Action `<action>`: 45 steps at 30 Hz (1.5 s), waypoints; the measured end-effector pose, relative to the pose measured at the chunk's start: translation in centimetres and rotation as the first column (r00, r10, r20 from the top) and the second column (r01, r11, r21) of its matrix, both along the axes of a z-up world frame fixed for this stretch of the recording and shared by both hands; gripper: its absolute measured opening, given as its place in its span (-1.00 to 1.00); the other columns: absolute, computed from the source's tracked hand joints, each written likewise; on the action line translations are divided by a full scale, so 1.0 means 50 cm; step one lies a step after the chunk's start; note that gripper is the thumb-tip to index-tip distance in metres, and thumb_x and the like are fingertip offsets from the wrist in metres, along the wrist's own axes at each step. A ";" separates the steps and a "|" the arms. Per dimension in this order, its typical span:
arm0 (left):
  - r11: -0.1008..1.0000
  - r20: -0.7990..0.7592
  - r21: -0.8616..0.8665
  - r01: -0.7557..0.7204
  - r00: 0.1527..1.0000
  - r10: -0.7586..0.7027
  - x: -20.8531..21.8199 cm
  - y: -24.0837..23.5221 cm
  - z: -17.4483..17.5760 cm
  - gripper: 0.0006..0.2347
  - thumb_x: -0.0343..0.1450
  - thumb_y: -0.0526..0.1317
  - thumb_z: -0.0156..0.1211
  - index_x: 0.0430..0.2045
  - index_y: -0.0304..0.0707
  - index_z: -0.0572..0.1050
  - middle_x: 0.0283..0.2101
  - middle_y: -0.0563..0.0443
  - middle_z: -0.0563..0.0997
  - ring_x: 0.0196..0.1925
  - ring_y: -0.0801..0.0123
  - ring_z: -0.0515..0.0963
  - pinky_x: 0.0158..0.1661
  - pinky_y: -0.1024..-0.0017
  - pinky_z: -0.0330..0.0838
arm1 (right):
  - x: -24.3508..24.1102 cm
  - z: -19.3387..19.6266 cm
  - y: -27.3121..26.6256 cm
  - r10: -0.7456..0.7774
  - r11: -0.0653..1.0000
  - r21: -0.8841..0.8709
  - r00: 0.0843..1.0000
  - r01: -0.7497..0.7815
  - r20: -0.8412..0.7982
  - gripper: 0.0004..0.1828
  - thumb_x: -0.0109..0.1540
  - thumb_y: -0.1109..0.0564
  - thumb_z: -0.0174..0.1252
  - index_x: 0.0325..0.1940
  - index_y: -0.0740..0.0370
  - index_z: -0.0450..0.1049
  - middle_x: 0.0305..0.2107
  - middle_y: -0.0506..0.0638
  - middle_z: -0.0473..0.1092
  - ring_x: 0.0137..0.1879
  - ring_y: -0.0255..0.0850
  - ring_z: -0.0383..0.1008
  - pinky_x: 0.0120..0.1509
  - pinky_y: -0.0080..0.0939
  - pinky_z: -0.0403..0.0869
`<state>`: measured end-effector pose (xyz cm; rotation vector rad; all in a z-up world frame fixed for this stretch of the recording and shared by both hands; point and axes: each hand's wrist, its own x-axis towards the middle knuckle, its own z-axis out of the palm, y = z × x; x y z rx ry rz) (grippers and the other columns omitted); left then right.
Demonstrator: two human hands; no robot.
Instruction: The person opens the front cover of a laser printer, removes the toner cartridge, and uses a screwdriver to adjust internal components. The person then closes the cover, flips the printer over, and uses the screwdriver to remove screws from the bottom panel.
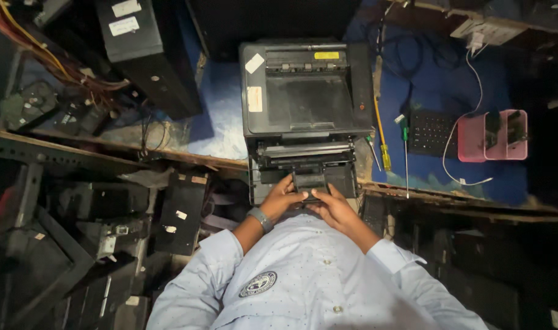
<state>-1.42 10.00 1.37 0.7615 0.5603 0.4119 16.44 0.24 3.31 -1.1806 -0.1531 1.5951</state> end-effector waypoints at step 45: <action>0.964 0.062 0.115 -0.238 0.971 0.232 0.117 0.133 -0.129 -0.71 0.47 -0.24 0.29 -0.02 -0.41 0.39 -0.05 -0.06 0.61 -0.05 0.40 0.63 -0.08 0.44 0.56 | 0.088 -0.090 0.206 -0.051 0.996 0.079 0.998 0.049 0.030 -0.70 0.36 -0.01 0.25 -0.04 0.27 0.44 -0.20 0.05 0.52 -0.09 -0.15 0.53 0.04 -0.14 0.51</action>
